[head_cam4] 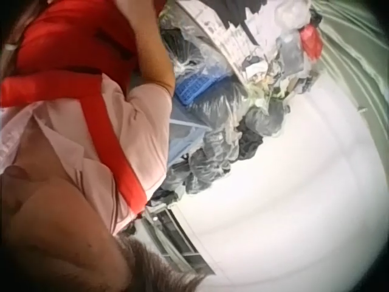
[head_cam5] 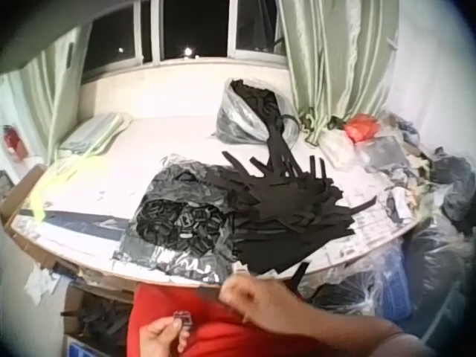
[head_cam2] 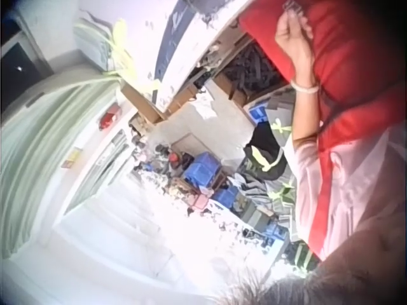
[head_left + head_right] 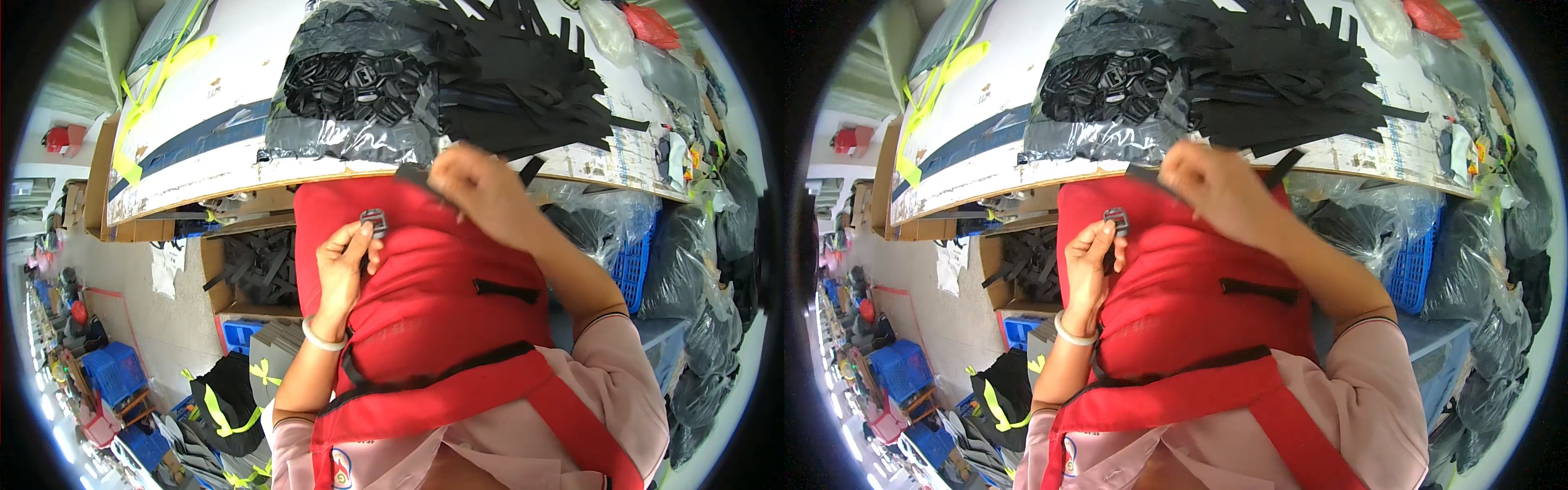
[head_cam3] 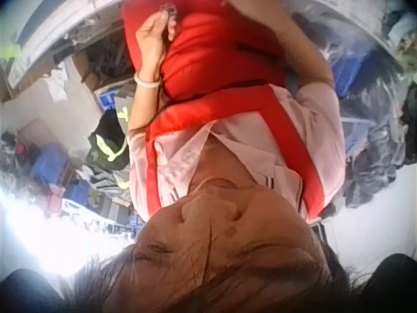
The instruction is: Thread plastic buckles onto black nylon webbing straps for industrial products.
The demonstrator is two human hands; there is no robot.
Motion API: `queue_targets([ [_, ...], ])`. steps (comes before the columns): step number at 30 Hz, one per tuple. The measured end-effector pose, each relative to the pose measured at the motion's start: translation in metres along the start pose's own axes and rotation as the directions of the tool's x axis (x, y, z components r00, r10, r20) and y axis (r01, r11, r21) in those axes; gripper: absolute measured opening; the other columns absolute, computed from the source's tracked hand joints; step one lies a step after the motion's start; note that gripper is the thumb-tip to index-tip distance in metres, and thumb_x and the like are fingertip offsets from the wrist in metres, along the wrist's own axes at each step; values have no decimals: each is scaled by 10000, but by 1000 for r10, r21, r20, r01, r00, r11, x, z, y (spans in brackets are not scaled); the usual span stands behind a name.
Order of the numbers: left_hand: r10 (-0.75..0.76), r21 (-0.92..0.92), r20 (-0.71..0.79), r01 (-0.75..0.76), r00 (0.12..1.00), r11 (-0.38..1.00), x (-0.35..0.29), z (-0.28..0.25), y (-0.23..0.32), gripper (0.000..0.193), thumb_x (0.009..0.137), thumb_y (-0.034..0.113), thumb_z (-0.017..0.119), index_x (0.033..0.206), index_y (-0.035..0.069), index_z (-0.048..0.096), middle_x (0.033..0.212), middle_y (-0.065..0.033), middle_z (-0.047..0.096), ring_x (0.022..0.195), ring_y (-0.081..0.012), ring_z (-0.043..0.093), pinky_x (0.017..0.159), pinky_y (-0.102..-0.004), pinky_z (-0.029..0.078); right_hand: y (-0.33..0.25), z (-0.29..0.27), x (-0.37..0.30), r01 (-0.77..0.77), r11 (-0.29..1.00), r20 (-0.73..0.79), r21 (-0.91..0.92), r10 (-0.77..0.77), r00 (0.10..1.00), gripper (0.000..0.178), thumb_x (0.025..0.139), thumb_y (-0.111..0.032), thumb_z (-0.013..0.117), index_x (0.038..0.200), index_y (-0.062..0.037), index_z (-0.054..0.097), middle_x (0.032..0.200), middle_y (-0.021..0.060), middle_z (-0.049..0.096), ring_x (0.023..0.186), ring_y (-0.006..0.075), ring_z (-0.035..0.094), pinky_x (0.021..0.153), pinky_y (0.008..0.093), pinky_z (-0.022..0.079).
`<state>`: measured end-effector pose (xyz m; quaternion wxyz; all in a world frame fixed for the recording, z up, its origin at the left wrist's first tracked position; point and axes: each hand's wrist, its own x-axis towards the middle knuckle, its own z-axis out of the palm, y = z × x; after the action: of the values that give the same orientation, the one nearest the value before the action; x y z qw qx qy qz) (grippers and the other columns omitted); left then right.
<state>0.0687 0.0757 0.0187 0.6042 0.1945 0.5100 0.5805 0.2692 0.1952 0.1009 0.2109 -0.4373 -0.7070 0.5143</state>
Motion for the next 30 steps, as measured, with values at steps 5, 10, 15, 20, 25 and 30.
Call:
queue_targets([
  [5,170,70,28,-171,985,983,1,7,-2,159,919,58,600,1035,-33,658,766,-54,651,554,-62,516,472,-195,417,23,50,-13,-287,838,321,464,143,936,168,938,-167,566,967,-6,603,693,43,601,532,81,564,469,217,469],
  [10,279,314,-45,-252,959,915,-7,6,-3,158,879,40,653,1026,-9,682,791,-36,662,586,-53,532,483,-174,400,26,58,-13,-422,710,376,564,234,897,184,930,-184,572,966,-6,601,696,58,612,500,92,561,438,222,460],
  [15,584,565,56,-508,810,650,0,4,-6,168,821,3,697,988,-16,693,755,-47,637,652,-85,541,588,-217,441,19,66,-12,-443,562,344,698,279,896,175,942,-195,562,945,-20,569,699,60,604,493,94,554,439,212,455],
  [20,629,660,107,-528,770,534,-1,0,0,182,801,-13,701,983,-14,691,732,-78,628,625,-121,557,583,-230,451,21,78,-9,-313,603,231,734,210,950,152,948,-178,562,953,-26,556,715,64,605,516,95,561,454,208,459],
  [25,655,678,150,-559,741,477,-2,-1,1,185,791,-19,704,976,-15,690,722,-97,625,609,-140,561,577,-243,459,22,81,-10,-264,593,195,760,180,964,150,952,-166,561,1035,-44,534,718,64,602,520,98,560,460,213,457],
  [30,611,698,179,-537,771,474,-3,-1,-10,184,794,-13,698,978,-18,685,702,-109,602,594,-148,557,578,-240,459,27,79,-7,-197,691,158,695,120,980,195,957,-160,550,1109,-39,533,734,56,604,535,88,558,466,208,454],
])
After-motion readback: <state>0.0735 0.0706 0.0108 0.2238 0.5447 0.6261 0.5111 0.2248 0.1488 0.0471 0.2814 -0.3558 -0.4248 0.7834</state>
